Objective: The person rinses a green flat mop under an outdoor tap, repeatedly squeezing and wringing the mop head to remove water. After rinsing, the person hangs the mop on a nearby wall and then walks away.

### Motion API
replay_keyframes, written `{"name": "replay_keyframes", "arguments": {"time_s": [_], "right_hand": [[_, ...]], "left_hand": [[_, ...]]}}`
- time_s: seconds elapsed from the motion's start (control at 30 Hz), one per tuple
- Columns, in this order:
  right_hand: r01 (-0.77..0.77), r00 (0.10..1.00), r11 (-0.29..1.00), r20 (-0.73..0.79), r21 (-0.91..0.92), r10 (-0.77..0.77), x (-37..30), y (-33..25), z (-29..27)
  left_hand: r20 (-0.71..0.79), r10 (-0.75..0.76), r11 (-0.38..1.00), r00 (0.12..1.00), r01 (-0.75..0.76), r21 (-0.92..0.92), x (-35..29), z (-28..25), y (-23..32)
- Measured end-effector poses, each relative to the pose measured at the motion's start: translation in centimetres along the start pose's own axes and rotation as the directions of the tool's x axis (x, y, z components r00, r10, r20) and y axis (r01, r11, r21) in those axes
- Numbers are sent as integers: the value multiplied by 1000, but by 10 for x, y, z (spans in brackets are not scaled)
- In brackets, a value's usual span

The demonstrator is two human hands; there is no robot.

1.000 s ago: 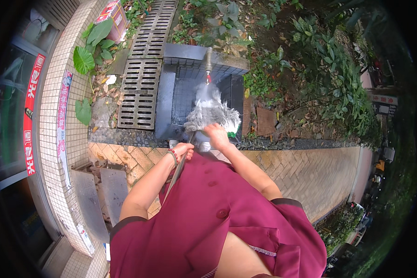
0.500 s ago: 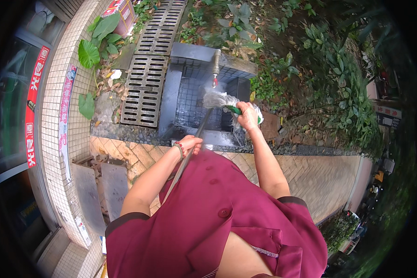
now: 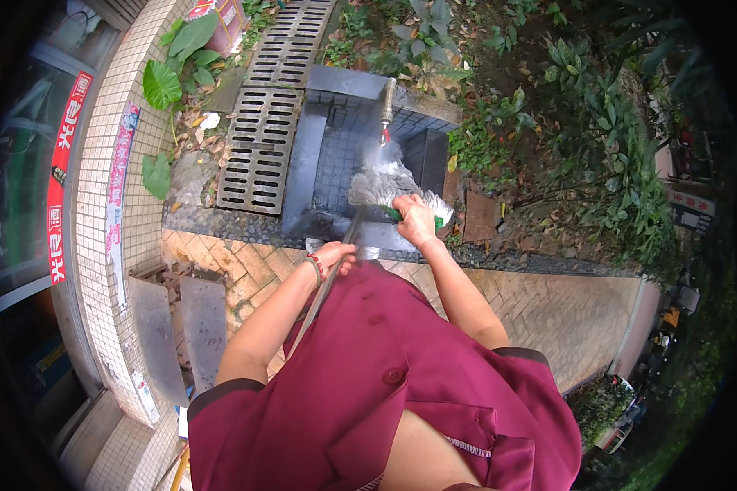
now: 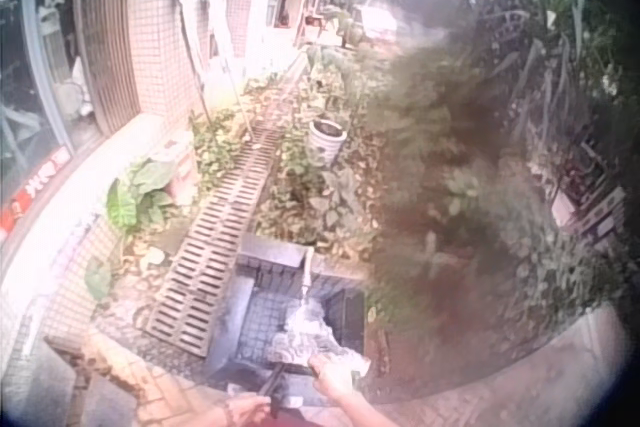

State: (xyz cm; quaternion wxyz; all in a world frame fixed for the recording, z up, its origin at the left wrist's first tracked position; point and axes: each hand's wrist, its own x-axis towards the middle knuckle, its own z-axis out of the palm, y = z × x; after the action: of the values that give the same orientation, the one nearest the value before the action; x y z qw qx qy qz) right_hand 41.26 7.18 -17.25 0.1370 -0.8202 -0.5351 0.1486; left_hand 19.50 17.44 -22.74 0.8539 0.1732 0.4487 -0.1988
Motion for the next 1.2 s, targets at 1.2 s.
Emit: {"name": "replay_keyframes", "arguments": {"time_s": [1.2], "right_hand": [[371, 929, 924, 35, -97, -369, -28, -102, 5]], "left_hand": [[60, 101, 955, 993, -80, -286, -74, 1, -57]]}}
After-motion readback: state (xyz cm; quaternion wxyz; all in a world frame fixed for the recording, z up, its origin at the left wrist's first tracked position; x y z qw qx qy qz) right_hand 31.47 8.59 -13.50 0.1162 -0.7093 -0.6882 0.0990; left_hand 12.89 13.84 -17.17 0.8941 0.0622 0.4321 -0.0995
